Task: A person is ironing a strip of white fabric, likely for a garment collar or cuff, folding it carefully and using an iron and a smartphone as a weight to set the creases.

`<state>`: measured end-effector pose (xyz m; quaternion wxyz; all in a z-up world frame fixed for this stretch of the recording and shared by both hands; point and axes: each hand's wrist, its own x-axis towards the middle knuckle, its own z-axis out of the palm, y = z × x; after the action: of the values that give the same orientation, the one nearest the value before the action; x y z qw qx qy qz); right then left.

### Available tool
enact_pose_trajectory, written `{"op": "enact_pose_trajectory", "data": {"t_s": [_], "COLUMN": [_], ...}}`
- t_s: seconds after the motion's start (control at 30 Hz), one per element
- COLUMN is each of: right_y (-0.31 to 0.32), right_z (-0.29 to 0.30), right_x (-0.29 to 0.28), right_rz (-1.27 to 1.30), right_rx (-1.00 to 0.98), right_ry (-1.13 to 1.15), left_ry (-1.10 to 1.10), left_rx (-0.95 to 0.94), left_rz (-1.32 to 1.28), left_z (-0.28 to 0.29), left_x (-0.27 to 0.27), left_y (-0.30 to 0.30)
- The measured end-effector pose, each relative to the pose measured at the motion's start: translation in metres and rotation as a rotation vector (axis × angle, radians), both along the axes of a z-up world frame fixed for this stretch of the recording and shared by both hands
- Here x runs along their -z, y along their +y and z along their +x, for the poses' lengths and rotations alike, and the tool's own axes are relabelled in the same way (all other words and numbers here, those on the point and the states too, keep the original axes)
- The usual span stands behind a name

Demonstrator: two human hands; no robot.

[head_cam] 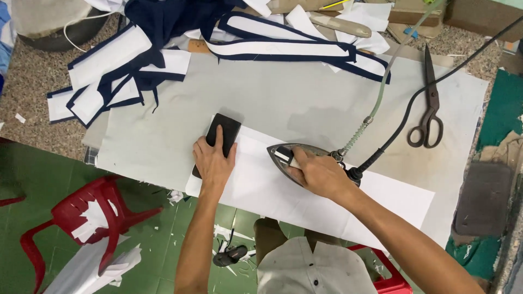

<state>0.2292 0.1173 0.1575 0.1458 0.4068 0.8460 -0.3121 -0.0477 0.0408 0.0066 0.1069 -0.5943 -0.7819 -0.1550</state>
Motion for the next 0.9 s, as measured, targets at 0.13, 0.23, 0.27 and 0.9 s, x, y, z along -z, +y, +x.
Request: {"op": "enact_pose_trajectory", "data": {"t_s": [0.13, 0.23, 0.27, 0.9], "right_y": [-0.009, -0.014, -0.014, -0.023], "right_z": [-0.004, 0.001, 0.001, 0.111], "right_x": [0.027, 0.048, 0.049, 0.025], "right_rz": [0.179, 0.426, 0.445, 0.311], "right_rx": [-0.026, -0.065, -0.068, 0.083], "right_ry": [-0.036, -0.016, 0.01, -0.049], "left_ry": [0.011, -0.019, -0.039, -0.099], "left_rx": [-0.063, -0.065, -0.068, -0.039], "left_rz": [-0.057, -0.101, -0.141, -0.274], "left_z": [0.0, 0.005, 0.005, 0.015], "left_x": [0.0, -0.006, -0.007, -0.023], "left_y": [0.001, 0.003, 0.003, 0.006]}}
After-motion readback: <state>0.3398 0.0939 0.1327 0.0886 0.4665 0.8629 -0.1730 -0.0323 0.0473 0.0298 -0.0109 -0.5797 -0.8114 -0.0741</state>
